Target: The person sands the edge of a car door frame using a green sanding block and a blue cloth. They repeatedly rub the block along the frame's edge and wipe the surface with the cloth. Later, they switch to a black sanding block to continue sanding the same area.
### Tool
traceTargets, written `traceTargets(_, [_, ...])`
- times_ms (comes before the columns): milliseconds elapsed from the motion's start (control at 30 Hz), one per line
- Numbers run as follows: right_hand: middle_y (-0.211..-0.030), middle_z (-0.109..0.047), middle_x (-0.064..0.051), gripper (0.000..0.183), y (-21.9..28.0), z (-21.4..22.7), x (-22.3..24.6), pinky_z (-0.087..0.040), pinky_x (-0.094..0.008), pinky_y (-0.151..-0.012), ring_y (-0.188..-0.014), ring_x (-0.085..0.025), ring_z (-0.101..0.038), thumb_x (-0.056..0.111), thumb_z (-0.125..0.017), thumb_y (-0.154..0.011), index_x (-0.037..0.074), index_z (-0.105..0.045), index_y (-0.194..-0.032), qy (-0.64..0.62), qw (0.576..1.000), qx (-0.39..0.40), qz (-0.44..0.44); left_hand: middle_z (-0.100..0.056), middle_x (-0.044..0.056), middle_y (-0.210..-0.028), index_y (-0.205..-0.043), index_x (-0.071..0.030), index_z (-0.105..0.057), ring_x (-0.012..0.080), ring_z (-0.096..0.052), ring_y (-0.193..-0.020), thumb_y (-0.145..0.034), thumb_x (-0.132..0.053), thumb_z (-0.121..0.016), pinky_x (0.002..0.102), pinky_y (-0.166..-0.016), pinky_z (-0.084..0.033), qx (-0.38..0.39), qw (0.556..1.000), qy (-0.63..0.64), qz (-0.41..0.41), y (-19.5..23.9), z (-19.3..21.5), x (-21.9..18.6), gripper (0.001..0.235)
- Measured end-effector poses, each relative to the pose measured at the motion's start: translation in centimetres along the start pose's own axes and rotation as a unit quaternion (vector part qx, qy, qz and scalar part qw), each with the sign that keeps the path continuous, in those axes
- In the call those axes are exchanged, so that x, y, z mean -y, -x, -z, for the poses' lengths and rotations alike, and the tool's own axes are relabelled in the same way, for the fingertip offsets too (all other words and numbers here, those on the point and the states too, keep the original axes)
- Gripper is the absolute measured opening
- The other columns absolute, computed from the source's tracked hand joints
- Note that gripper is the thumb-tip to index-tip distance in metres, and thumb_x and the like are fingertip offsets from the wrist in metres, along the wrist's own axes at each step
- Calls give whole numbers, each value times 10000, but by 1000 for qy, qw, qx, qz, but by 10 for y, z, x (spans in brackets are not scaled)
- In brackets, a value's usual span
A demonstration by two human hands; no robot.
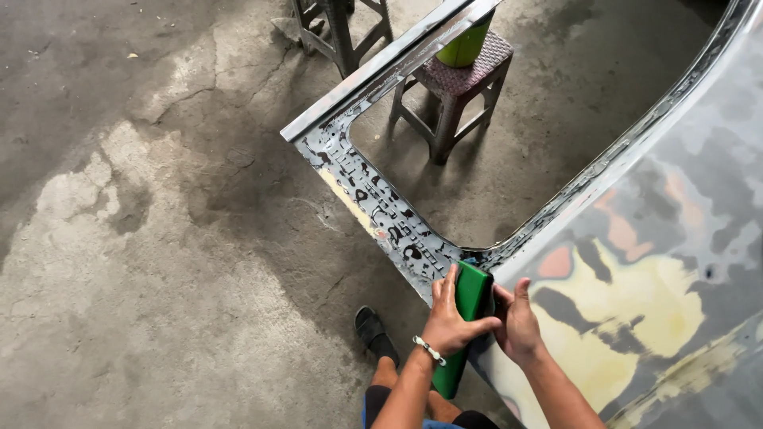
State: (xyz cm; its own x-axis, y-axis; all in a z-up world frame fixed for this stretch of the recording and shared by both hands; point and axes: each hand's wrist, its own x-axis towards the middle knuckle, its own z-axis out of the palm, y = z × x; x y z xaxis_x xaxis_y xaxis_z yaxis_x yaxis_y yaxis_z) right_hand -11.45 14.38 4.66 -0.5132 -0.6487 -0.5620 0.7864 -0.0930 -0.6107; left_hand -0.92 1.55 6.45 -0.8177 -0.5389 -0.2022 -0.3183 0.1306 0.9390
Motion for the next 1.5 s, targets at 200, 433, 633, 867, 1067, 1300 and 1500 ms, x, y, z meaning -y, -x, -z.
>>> traceTargets(200, [-1170, -669, -110, 760, 14, -61, 43, -535, -355, -969, -1058, -248, -672, 536, -699, -808, 173, -548, -1458, 670, 720, -112, 141, -630, 67, -1136, -1505, -73, -452, 215, -633, -1018, -693, -461, -839, 333, -896, -556, 11, 927, 367, 76, -6, 30, 46, 980])
traceTargets(433, [-1191, -606, -104, 441, -22, -64, 3, -378, -505, -1030, -1171, -277, -560, 391, -685, -893, 164, -600, -1262, 843, 506, -48, 179, -693, 97, -851, -1180, -20, -653, 210, -698, -737, -832, -616, -660, 330, -688, -616, 14, 732, 645, 219, 23, 69, 61, 690])
traceTargets(633, [-1113, -640, -103, 216, -60, -109, -37, -510, -384, -932, -1071, -265, -627, 240, -666, -948, 101, -694, -1110, 715, 675, -31, 179, -721, 113, -880, -1198, -4, -665, 209, -704, -761, -870, -515, -701, 342, -727, -603, -24, 783, 588, 204, 21, 75, 89, 608])
traceTargets(867, [-1140, -613, -159, 305, -43, -102, 10, -484, -427, -918, -1052, -322, -610, 252, -626, -957, 53, -650, -1186, 687, 677, -92, 248, -703, 107, -894, -1200, -47, -672, 226, -698, -737, -910, -601, -586, 349, -697, -585, -122, 756, 589, 260, 31, 106, 80, 631])
traceTargets(1067, [-1135, -555, -162, 299, -90, -82, -59, -491, -453, -925, -1060, -331, -581, 146, -541, -959, 99, -567, -1253, 823, 523, -117, 189, -708, 72, -830, -1150, -75, -698, 218, -687, -691, -898, -629, -582, 338, -658, -568, -120, 752, 579, 293, 15, 91, 88, 620])
traceTargets(1300, [-1197, -594, -175, 504, -48, -140, 6, -466, -510, -911, -1121, -402, -585, 280, -724, -805, 141, -586, -1270, 737, 582, -29, 343, -683, 101, -766, -1046, -57, -686, 251, -676, -625, -913, -502, -615, 380, -614, -582, -110, 690, 653, 292, 5, 92, 88, 469])
traceTargets(1500, [-1251, -571, -191, 514, -70, -128, -45, -497, -488, -908, -1093, -406, -609, 263, -692, -892, 147, -538, -1367, 767, 582, -46, 268, -720, 90, -846, -1065, -25, -686, 224, -705, -738, -929, -465, -619, 413, -675, -595, -139, 685, 660, 276, 8, 87, 101, 466])
